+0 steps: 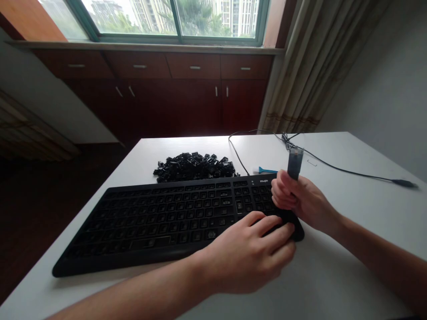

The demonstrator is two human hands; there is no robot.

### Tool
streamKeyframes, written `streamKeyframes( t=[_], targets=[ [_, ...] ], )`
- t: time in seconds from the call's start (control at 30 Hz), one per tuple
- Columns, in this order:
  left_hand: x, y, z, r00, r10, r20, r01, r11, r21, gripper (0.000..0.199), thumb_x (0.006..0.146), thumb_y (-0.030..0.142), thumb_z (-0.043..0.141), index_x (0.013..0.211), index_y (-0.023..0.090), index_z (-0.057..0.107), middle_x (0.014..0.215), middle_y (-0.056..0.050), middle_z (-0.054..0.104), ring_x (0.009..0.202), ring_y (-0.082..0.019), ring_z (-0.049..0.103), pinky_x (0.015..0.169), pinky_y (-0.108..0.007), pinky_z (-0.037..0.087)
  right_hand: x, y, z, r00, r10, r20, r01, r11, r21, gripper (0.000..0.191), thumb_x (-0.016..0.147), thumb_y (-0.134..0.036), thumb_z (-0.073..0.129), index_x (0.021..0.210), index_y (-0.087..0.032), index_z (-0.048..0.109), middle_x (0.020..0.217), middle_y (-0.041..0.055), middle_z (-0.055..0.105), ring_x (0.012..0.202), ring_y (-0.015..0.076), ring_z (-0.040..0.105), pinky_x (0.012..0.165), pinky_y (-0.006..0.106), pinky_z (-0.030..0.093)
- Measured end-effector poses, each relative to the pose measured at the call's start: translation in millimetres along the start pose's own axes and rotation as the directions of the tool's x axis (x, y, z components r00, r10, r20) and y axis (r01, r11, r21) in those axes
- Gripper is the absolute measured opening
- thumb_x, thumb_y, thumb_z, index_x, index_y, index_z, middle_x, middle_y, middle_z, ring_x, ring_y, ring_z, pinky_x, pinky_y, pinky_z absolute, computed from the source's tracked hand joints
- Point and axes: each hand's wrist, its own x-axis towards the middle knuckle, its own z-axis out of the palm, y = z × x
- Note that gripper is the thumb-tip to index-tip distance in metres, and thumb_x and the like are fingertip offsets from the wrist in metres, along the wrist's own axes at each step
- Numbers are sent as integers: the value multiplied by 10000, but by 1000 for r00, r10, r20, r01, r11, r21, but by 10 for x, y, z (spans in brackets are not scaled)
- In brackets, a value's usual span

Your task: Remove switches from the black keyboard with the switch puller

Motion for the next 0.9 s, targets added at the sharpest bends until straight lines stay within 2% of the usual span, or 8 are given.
streamKeyframes(
  t=[0.13, 0.27, 0.4, 0.53, 0.67, 0.8, 0.83, 0.9],
  targets=[
    [2, -8, 6, 1000, 1, -14, -1, 1000, -9, 326, 983, 243, 387, 1213, 147, 597, 1360, -77, 561, 1210, -246, 515, 974, -386, 456, -43, 57, -33, 994, -8, 108, 26, 986, -167, 347, 959, -427, 505, 705, -201, 437, 586, -50, 369, 511, 92, 291, 466, 285, 223],
    [5, -9, -2, 1000, 7, -6, -7, 1000, 2, 318, 980, 239, 393, 1202, 148, 601, 1369, -90, 552, 1210, -241, 521, 963, -387, 465, -48, 82, -43, 984, -108, 140, 120, 989, -84, 333, 989, -415, 437, 727, -210, 431, 573, -57, 360, 484, 90, 286, 439, 274, 220],
    [6, -6, -18, 1000, 10, -4, -10, 1000, 2, 319, 979, 240, 390, 1202, 145, 597, 1354, -101, 555, 1203, -243, 528, 962, -387, 467, -46, 76, -30, 971, -139, 192, 163, 980, -112, 284, 992, -431, 422, 812, -215, 462, 561, -58, 406, 467, 89, 306, 431, 262, 217],
    [10, -7, -25, 1000, 1, -4, -1, 1000, 11, 306, 970, 223, 404, 1187, 138, 603, 1318, -125, 569, 1186, -235, 542, 947, -359, 480, -22, 81, -15, 986, -137, 95, 140, 990, -28, 303, 975, -517, 398, 882, -235, 460, 556, -69, 417, 422, 88, 291, 409, 253, 220],
    [22, 2, -24, 999, 22, -37, -21, 1000, 17, 320, 972, 219, 397, 1188, 117, 609, 1325, -138, 561, 1180, -240, 543, 970, -362, 481, 6, 109, -3, 995, -97, -39, 98, 995, 36, 373, 961, -555, 392, 795, -227, 457, 568, -58, 398, 422, 88, 313, 406, 251, 226],
    [18, 28, -34, 991, 83, -102, -77, 995, 60, 306, 967, 208, 421, 1170, 125, 635, 1317, -117, 576, 1139, -221, 569, 1016, -365, 481, -50, 136, 36, 973, -203, -113, 171, 955, -243, 344, 908, -483, 553, 714, -201, 532, 594, -25, 466, 499, 104, 410, 470, 262, 328],
    [13, 30, -35, 989, 97, -113, -86, 991, 102, 306, 967, 219, 428, 1173, 142, 641, 1313, -107, 583, 1136, -213, 575, 1032, -364, 479, -75, 143, 56, 979, -177, -106, 130, 928, -349, 274, 889, -455, 593, 792, -199, 606, 589, -24, 485, 509, 111, 430, 477, 261, 351],
    [3, 16, -29, 970, 224, -93, -193, 945, 265, 344, 980, 294, 412, 1242, 222, 624, 1369, -48, 557, 1226, -203, 537, 1113, -359, 439, -124, 168, 102, 986, -139, -88, 77, 862, -501, 223, 881, -429, 602, 917, -217, 661, 589, -24, 500, 523, 125, 456, 483, 263, 381]
  ],
)
